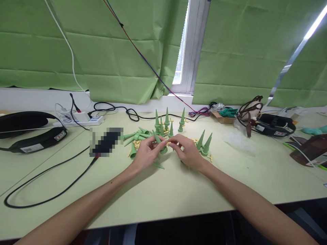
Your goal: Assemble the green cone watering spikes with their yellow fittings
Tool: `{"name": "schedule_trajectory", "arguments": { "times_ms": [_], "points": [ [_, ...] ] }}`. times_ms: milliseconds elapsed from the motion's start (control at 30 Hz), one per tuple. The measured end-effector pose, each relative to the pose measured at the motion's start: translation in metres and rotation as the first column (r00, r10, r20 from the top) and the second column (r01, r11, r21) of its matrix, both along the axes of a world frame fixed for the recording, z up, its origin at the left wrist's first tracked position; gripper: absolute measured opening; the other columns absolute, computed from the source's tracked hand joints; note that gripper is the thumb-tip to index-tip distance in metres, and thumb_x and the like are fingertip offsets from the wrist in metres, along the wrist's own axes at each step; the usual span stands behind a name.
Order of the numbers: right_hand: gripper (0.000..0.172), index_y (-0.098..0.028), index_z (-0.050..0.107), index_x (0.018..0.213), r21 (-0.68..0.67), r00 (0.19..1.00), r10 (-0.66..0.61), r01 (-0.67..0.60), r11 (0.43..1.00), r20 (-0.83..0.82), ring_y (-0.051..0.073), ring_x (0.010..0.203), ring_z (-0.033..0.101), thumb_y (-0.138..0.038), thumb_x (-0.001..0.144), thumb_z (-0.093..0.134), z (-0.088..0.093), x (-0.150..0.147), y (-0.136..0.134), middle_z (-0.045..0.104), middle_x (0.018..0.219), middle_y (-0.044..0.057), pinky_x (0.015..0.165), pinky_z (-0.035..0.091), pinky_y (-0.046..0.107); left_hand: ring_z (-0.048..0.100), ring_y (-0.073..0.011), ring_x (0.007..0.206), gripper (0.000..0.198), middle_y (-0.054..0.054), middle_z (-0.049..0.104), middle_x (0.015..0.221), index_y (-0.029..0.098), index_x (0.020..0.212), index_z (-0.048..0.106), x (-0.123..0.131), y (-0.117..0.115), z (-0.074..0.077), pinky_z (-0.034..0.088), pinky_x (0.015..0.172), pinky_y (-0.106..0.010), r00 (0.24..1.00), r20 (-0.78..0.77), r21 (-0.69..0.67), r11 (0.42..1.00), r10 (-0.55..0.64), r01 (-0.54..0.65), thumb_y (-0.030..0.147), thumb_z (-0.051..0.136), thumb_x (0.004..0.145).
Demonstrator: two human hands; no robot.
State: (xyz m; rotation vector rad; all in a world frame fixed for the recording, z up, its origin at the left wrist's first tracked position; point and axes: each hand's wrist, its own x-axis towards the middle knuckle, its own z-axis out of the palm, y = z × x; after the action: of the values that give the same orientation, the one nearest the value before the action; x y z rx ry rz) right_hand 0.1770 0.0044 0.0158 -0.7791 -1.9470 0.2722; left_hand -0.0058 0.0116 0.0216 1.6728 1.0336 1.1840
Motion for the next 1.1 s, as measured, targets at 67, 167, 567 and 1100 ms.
{"name": "schedule_trajectory", "arguments": {
  "times_ms": [67, 167, 567, 1100],
  "points": [
    [0.013, -0.020, 0.064, 0.098, -0.009, 1.000, 0.004, -0.004, 1.000, -0.004, 0.015, 0.075, 0.060, -0.021, 0.097, 0.051, 0.0005, 0.0001, -0.0002, 0.065, 0.085, 0.005, 0.064, 0.049, 0.027, 0.030, -0.0062, 0.043, 0.031, 0.006, 0.038, 0.051, 0.017, 0.085, 0.065, 0.0000, -0.0003, 0.0003, 0.021, 0.040, -0.019, 1.000, -0.003, 0.012, 1.000, 0.007, -0.007, 0.048, 0.067, 0.082],
    [0.013, -0.020, 0.063, 0.098, -0.024, 1.000, 0.007, -0.007, 1.000, -0.005, 0.015, 0.074, 0.059, -0.020, 0.097, 0.051, 0.0010, 0.0002, -0.0004, 0.064, 0.084, 0.004, 0.063, 0.049, 0.027, 0.033, -0.0068, 0.043, 0.030, 0.006, 0.040, 0.051, 0.017, 0.086, 0.065, -0.0005, -0.0008, 0.0010, 0.023, 0.040, -0.019, 1.000, -0.020, 0.037, 0.999, 0.013, -0.013, 0.047, 0.066, 0.083],
    [0.013, -0.020, 0.064, 0.097, -0.047, 0.999, 0.020, -0.022, 0.999, -0.036, 0.014, 0.075, 0.061, -0.023, 0.096, 0.052, 0.0001, 0.0003, -0.0004, 0.066, 0.085, 0.004, 0.059, 0.049, 0.025, 0.035, -0.0074, 0.043, 0.030, 0.005, 0.044, 0.051, 0.017, 0.085, 0.066, -0.0009, -0.0027, 0.0008, 0.024, 0.040, -0.021, 0.999, -0.045, 0.085, 0.996, 0.030, -0.026, 0.047, 0.065, 0.084],
    [0.014, -0.019, 0.064, 0.100, -0.088, 0.998, 0.046, -0.049, 0.995, -0.037, 0.014, 0.074, 0.060, -0.020, 0.096, 0.050, 0.0011, 0.0005, -0.0012, 0.066, 0.087, 0.004, 0.060, 0.048, 0.025, 0.034, -0.0072, 0.044, 0.028, 0.005, 0.044, 0.052, 0.017, 0.085, 0.066, -0.0009, -0.0036, 0.0009, 0.024, 0.041, -0.021, 0.998, -0.050, 0.083, 0.996, 0.027, -0.023, 0.045, 0.064, 0.085]
  ]
}}
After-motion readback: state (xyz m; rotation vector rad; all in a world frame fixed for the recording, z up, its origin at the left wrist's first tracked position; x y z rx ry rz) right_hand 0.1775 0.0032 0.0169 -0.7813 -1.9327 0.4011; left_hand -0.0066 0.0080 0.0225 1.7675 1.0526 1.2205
